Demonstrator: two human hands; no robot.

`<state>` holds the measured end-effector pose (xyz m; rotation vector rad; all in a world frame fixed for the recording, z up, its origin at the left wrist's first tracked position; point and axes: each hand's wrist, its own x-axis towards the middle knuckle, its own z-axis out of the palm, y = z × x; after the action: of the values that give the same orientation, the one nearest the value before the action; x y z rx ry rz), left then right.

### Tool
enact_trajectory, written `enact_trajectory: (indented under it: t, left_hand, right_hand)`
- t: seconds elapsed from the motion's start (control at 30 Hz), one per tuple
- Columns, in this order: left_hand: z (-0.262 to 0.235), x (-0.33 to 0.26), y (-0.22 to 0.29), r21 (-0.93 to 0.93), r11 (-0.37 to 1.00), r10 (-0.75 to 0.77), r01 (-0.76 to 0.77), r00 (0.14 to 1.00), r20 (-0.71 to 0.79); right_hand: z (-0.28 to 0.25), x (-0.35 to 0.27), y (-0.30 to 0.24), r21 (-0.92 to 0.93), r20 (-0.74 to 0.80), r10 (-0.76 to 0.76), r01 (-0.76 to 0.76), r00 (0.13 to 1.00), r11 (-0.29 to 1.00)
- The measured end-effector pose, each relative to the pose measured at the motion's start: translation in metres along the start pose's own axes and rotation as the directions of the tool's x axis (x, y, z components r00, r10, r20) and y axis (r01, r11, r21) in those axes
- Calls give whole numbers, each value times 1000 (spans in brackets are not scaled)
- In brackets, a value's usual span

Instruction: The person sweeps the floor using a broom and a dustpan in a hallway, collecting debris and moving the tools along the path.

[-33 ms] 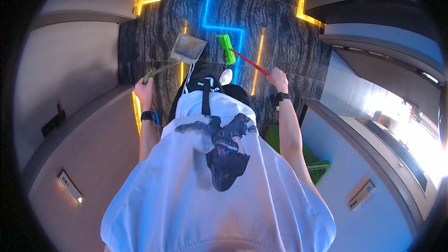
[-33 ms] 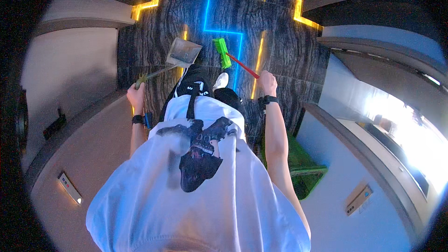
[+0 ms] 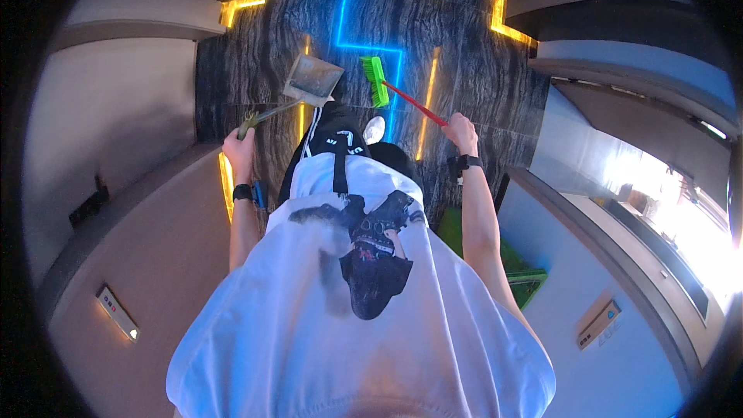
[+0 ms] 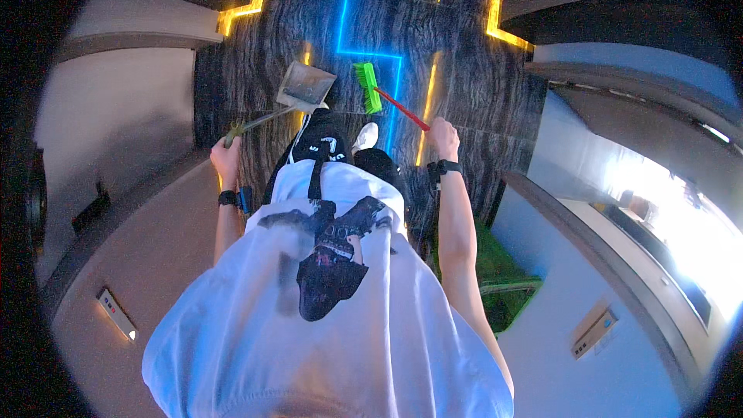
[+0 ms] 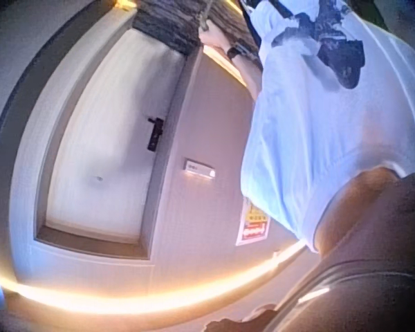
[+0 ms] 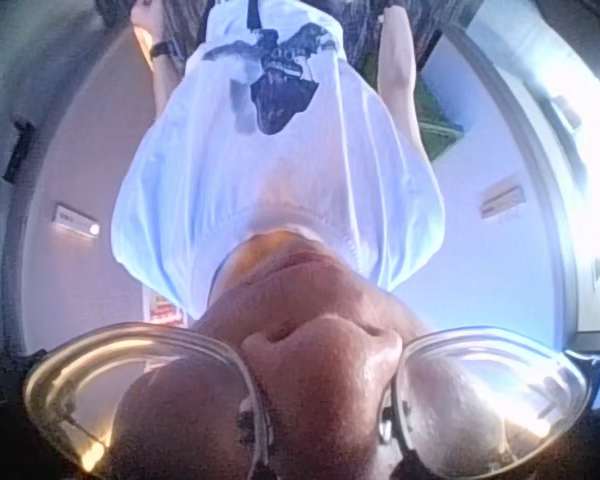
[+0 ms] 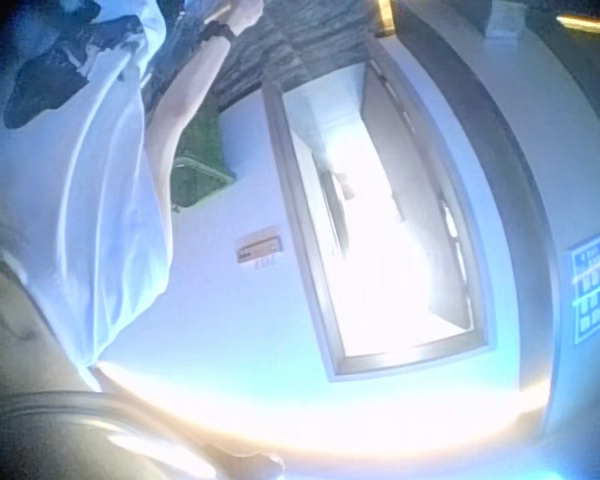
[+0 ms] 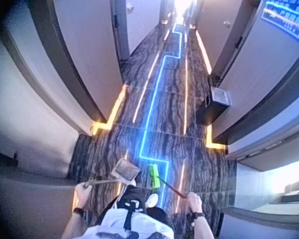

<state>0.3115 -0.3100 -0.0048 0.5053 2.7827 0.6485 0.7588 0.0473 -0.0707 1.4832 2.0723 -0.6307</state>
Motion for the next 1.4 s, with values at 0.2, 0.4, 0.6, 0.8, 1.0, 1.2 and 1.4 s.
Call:
enact_trajectory:
  t: [0.2,0.4,0.6,0.8,1.0,1.2,1.4]
  left_hand:
    - [24,75,46,0,998,66,-66,997,39]
    - [48,154,99,-59,987,158,-150,975,156]
    - [65,218,119,-72,984,178,-164,936,304]
    - [91,265,143,-107,973,231,-206,890,392]
    - [95,285,148,-79,979,204,-189,891,405]
    - [101,296,144,-51,984,178,-172,892,415]
    - [103,306,126,13,980,178,-200,899,399]
  right_hand:
    - [-40,41,-56,143,-37,102,-96,994,985]
    - [-63,148,-118,140,-139,62,-42,988,989]
    - [-96,241,-202,78,-244,11,8,970,997]
    - [-74,325,-212,278,96,142,-163,985,946]
    - [-55,320,-227,825,483,206,-521,851,217]
    - [-21,303,-187,769,584,179,-610,792,188]
    - [15,216,-158,686,327,303,-446,895,575]
